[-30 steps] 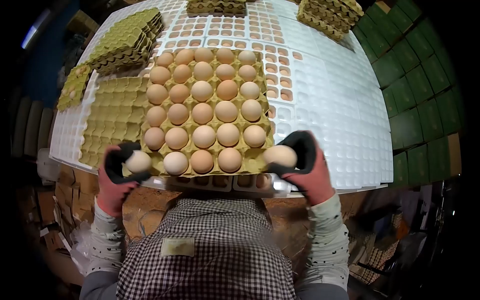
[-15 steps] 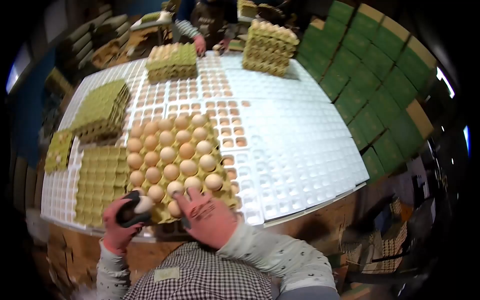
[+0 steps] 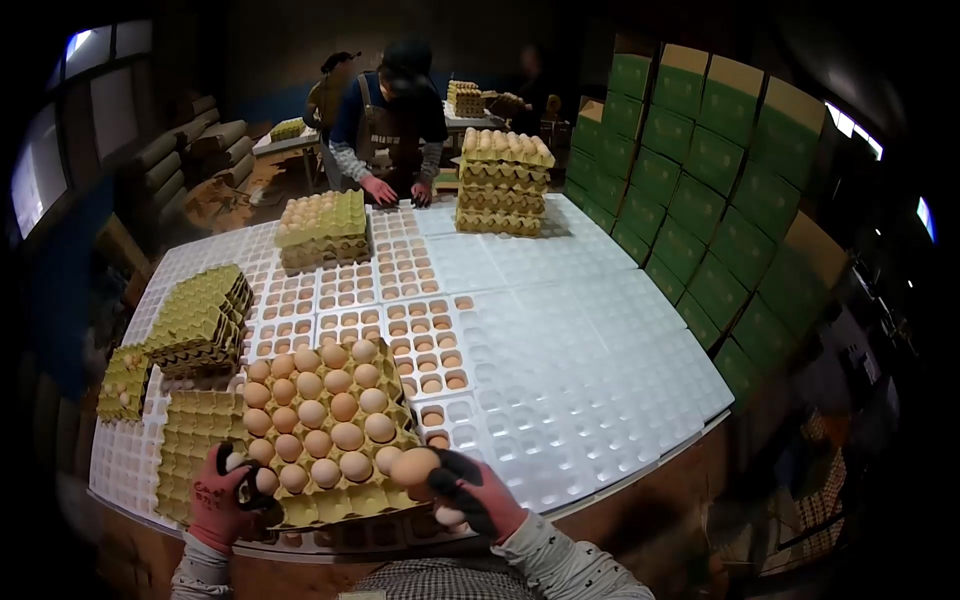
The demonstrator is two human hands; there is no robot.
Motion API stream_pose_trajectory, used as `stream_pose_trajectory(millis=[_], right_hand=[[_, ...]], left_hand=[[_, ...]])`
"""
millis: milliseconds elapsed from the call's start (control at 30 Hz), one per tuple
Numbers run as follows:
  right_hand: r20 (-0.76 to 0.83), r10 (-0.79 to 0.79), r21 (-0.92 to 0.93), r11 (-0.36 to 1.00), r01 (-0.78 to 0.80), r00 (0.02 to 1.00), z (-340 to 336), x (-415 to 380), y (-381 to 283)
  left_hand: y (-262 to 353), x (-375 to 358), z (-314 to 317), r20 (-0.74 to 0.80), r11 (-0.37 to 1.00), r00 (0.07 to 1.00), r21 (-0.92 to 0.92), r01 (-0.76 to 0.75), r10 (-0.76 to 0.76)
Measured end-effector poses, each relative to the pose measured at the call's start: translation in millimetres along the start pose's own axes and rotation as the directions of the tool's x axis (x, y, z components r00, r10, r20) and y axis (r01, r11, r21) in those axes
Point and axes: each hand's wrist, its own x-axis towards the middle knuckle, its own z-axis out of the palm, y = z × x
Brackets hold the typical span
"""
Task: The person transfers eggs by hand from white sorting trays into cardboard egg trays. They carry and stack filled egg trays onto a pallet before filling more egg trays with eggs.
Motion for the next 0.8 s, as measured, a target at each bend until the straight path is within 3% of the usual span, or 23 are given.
stream_pose_trajectory(millis=[67, 100, 133, 167, 200, 267, 300, 333, 400, 467, 500, 533, 567, 600, 633, 667, 733, 767, 800], right_hand=[[-0.096, 0.010, -0.040, 0.999, -0.014, 0.995, -33.5, -16.7, -11.7], [-0.186, -0.057, -0.073, 0.996, 0.044, 0.981, -64.0, -19.8, -3.5], [-0.272, -0.073, -0.110, 0.993, 0.044, 0.960, -90.6, -29.7, -1.8], [-0.355, -0.088, -0.146, 0.989, 0.038, 0.931, -117.2, -39.6, 0.0], [-0.427, -0.063, -0.183, 0.983, -0.018, 0.902, -139.7, -47.5, -8.9], [-0.552, 0.002, -0.133, 0.987, -0.090, 0.834, -179.4, -60.6, -11.9], [-0.571, 0.021, -0.156, 0.979, -0.133, 0.821, -196.8, -67.9, -9.6], [-0.584, 0.032, -0.183, 0.968, -0.169, 0.811, -213.2, -74.2, -7.7], [-0.546, 0.060, -0.226, 0.950, -0.216, 0.835, -239.9, -84.8, -0.8], [-0.468, 0.037, -0.290, 0.937, -0.194, 0.883, -261.1, -89.3, 12.5], [-0.480, 0.055, -0.372, 0.891, -0.260, 0.876, -263.6, -89.3, 8.8], [-0.451, 0.082, -0.440, 0.846, -0.301, 0.889, -264.3, -88.9, 7.7], [-0.395, 0.018, -0.572, 0.778, -0.261, 0.918, -267.0, -89.2, 12.5], [-0.325, -0.041, -0.689, 0.695, -0.207, 0.945, -266.7, -87.8, 16.5], [-0.214, -0.022, -0.807, 0.567, -0.164, 0.977, -263.8, -82.7, 19.0], [-0.111, 0.019, -0.841, 0.530, -0.105, 0.994, -247.0, -72.7, 13.0], [0.125, -0.038, -0.958, 0.256, 0.131, 0.991, -224.9, -55.1, 21.1], [0.207, -0.023, -0.971, 0.119, 0.209, 0.978, -215.4, -45.2, 26.1], [0.284, 0.004, -0.959, -0.015, 0.284, 0.959, -208.8, -34.0, 33.7]], left_hand=[[-6.5, -6.3, 3.7, -0.057, 0.980, 0.992, -0.169, 0.102, -0.113], [10.0, -8.5, 5.1, -0.139, 0.848, 0.946, -0.495, 0.190, -0.293], [29.3, -8.4, 2.6, -0.146, 0.610, 0.857, -0.761, 0.222, -0.495], [44.6, -10.0, -6.1, -0.090, 0.611, 0.872, -0.748, 0.259, -0.481], [65.9, -17.2, -2.7, -0.055, 0.581, 0.922, -0.791, 0.194, -0.383], [139.6, -14.0, 24.8, -0.068, 0.335, 0.997, -0.941, -0.052, -0.036], [168.7, -1.5, 38.3, 0.072, 0.322, 0.983, -0.947, 0.014, 0.169], [192.7, 11.7, 55.7, 0.192, 0.313, 0.910, -0.947, 0.074, 0.367], [225.6, 13.9, 112.0, 0.367, 0.435, 0.820, -0.886, 0.163, 0.439], [248.7, 0.3, 163.0, 0.454, 0.421, 0.856, -0.846, 0.327, 0.248], [251.1, -4.3, 178.8, 0.450, 0.438, 0.873, -0.835, 0.334, 0.190], [251.4, -11.3, 194.0, 0.438, 0.505, 0.892, -0.798, 0.329, 0.111], [259.0, -11.9, 193.9, 0.418, 0.738, 0.907, -0.626, 0.252, 0.046], [266.7, -12.3, 193.5, 0.383, 0.906, 0.924, -0.388, 0.169, -0.008], [269.8, -20.1, 205.6, 0.404, 0.990, 0.915, -0.116, 0.077, -0.024], [271.8, -23.9, 207.2, 0.394, 0.990, 0.918, -0.102, 0.095, -0.047], [273.7, -13.5, 211.5, 0.346, 0.990, 0.935, -0.087, 0.110, -0.073], [276.4, -5.8, 209.7, 0.206, 0.990, 0.977, -0.136, -0.022, 0.050], [278.1, 1.3, 215.8, 0.191, 0.994, 0.978, -0.078, -0.074, 0.088]])
